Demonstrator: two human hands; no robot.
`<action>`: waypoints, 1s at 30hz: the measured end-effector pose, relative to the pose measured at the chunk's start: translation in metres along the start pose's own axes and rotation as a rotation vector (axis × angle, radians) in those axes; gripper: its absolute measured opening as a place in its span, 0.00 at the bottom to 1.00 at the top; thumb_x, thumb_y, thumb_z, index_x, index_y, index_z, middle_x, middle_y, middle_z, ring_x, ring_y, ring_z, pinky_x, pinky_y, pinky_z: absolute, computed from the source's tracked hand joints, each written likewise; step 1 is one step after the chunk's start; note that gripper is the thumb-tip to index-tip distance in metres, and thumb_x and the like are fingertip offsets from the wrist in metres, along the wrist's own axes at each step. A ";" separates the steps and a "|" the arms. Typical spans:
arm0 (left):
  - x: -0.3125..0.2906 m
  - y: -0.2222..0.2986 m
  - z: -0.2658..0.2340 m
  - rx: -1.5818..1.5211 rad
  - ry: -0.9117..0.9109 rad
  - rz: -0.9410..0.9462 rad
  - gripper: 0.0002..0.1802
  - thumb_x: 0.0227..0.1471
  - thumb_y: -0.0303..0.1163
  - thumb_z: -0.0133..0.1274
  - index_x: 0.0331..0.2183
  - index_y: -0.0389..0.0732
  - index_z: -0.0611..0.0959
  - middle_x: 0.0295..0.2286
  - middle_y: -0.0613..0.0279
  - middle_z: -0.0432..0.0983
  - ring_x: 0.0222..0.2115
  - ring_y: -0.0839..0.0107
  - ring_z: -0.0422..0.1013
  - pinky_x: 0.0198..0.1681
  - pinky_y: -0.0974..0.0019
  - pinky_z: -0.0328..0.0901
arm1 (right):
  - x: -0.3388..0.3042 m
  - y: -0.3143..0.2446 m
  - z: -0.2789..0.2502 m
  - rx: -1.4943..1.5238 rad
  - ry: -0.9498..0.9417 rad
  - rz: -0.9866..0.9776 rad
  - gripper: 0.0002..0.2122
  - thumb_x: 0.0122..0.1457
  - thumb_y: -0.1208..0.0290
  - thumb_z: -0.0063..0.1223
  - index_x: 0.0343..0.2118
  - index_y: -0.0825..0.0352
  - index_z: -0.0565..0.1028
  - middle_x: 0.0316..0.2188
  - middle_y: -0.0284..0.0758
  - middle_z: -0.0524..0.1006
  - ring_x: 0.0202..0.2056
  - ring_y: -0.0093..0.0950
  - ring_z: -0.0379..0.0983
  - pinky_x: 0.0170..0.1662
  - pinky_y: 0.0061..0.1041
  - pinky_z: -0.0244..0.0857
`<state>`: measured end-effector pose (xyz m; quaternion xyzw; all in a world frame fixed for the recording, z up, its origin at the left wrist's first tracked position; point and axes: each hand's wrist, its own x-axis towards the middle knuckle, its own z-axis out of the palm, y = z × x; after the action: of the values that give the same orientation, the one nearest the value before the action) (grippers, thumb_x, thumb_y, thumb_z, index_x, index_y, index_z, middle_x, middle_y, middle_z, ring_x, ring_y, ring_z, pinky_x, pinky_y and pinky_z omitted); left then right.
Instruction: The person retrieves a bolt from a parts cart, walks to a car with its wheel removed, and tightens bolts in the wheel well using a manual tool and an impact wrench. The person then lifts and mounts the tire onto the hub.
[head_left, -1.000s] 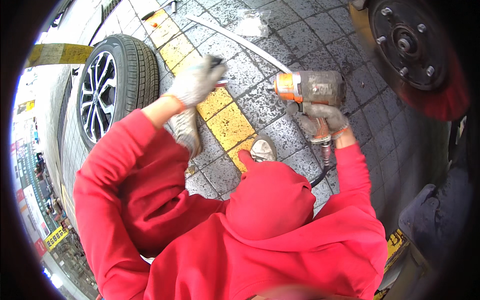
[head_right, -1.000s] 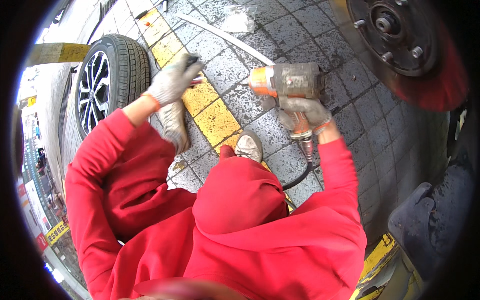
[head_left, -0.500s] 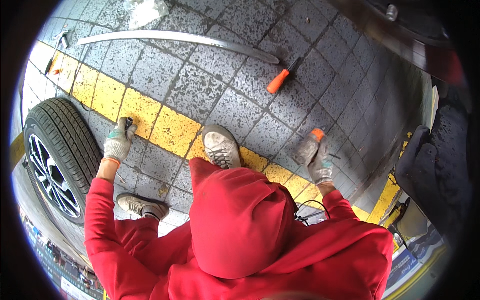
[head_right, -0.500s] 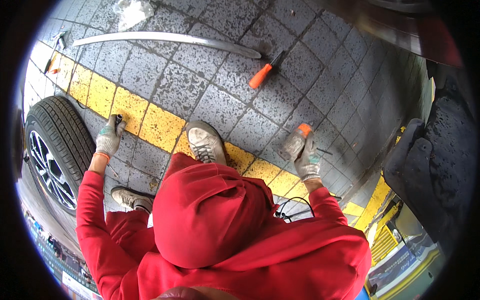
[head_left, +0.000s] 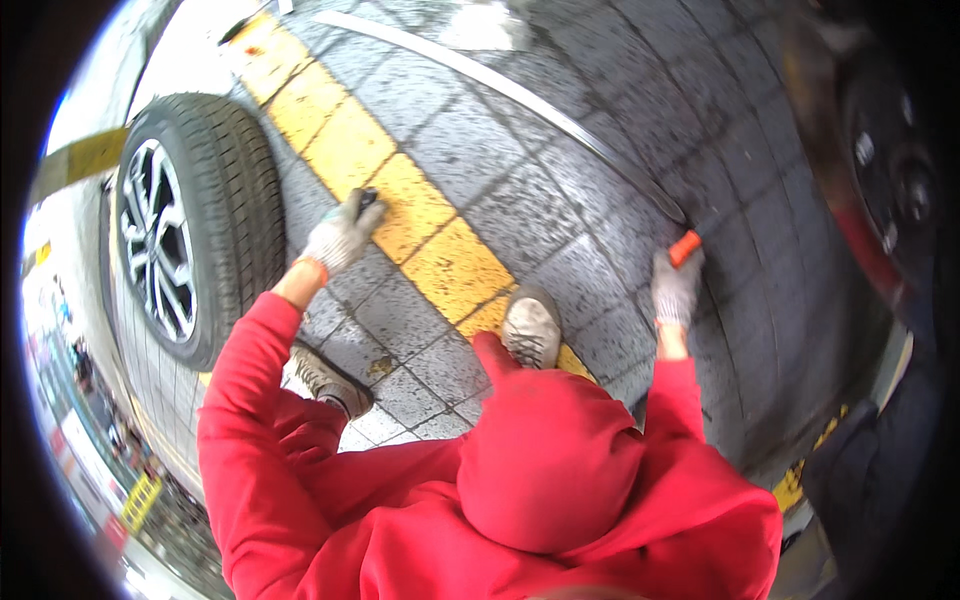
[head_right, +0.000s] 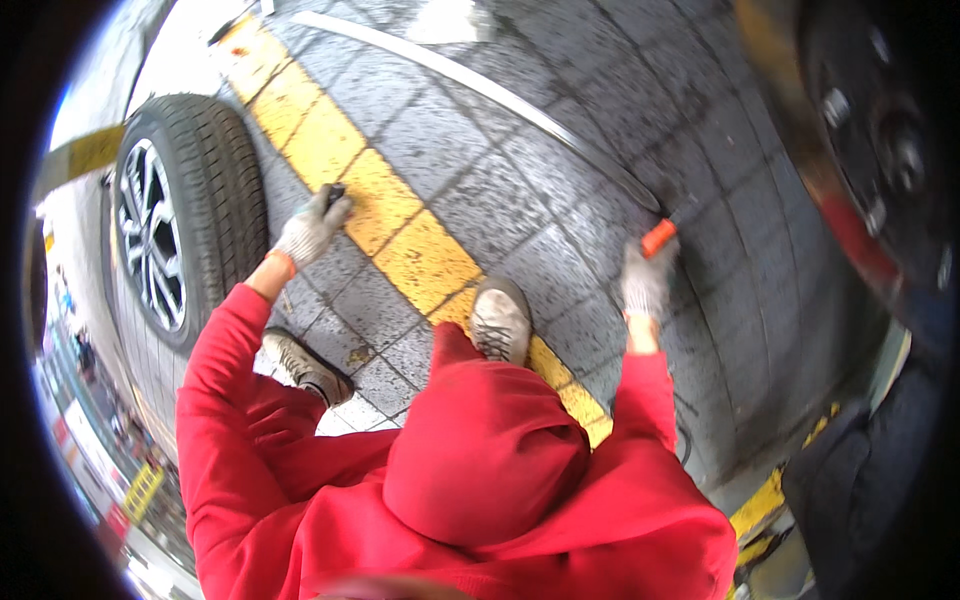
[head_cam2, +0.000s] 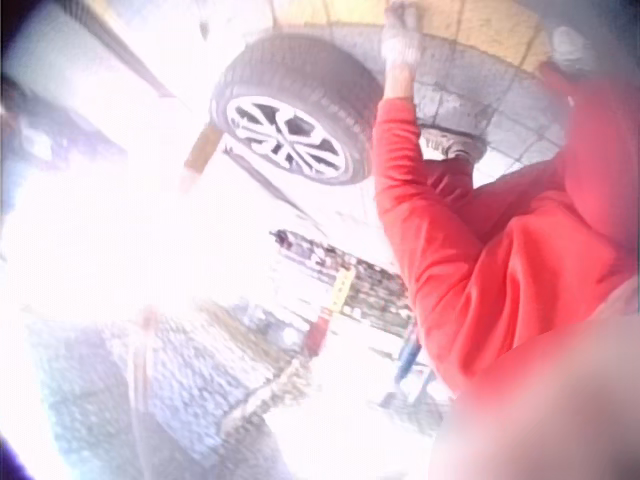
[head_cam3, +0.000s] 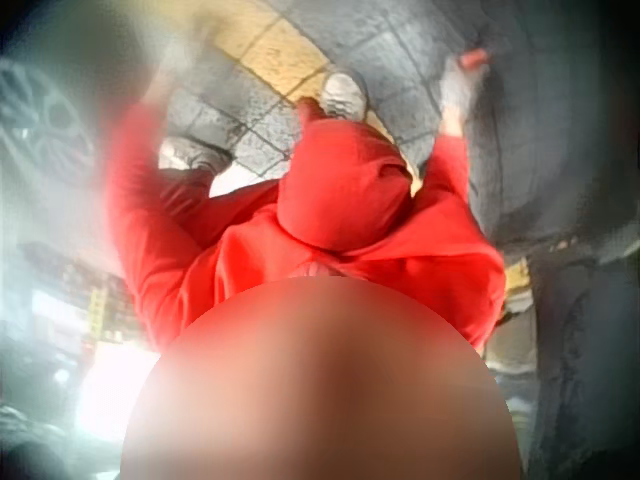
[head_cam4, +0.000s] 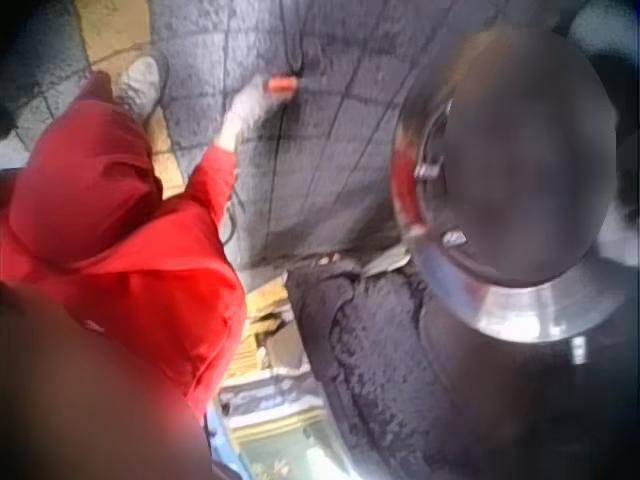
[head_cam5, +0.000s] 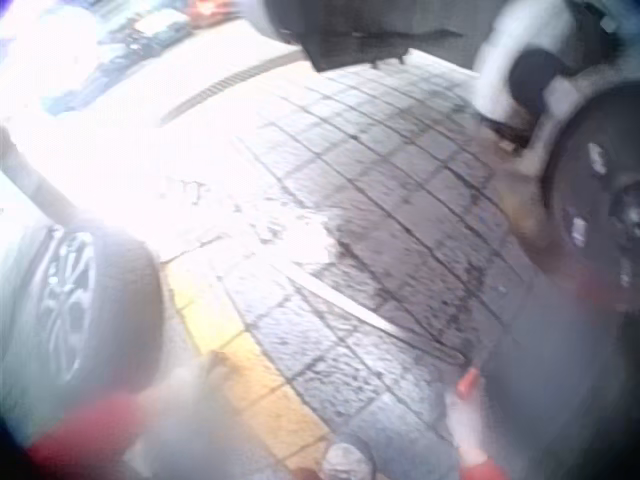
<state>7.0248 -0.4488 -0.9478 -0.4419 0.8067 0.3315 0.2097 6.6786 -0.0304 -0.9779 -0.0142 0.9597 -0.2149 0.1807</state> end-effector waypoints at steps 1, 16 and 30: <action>-0.003 0.000 0.004 -0.233 -0.078 -0.129 0.30 0.72 0.49 0.52 0.64 0.39 0.73 0.45 0.47 0.86 0.41 0.56 0.84 0.42 0.54 0.77 | -0.008 -0.008 -0.001 0.058 0.029 -0.016 0.39 0.66 0.56 0.58 0.73 0.75 0.58 0.64 0.63 0.71 0.63 0.58 0.71 0.66 0.46 0.67; 0.018 0.054 0.032 -1.583 0.278 -0.204 0.36 0.71 0.64 0.49 0.66 0.48 0.73 0.58 0.55 0.74 0.58 0.61 0.71 0.65 0.55 0.68 | -0.135 -0.300 0.130 -0.164 -0.770 -1.019 0.36 0.66 0.59 0.61 0.72 0.65 0.59 0.65 0.61 0.65 0.43 0.57 0.84 0.46 0.50 0.81; 0.207 -0.026 -0.137 -1.132 0.918 -0.199 0.25 0.62 0.48 0.64 0.49 0.38 0.83 0.37 0.62 0.81 0.33 0.73 0.74 0.39 0.63 0.71 | 0.008 -0.304 0.135 -0.020 0.091 -1.293 0.20 0.66 0.64 0.65 0.54 0.75 0.80 0.56 0.56 0.80 0.56 0.49 0.81 0.62 0.44 0.77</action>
<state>6.9327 -0.6770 -0.9927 -0.6479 0.4749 0.4581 -0.3805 6.7037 -0.3624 -0.9670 -0.5818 0.7662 -0.2717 -0.0263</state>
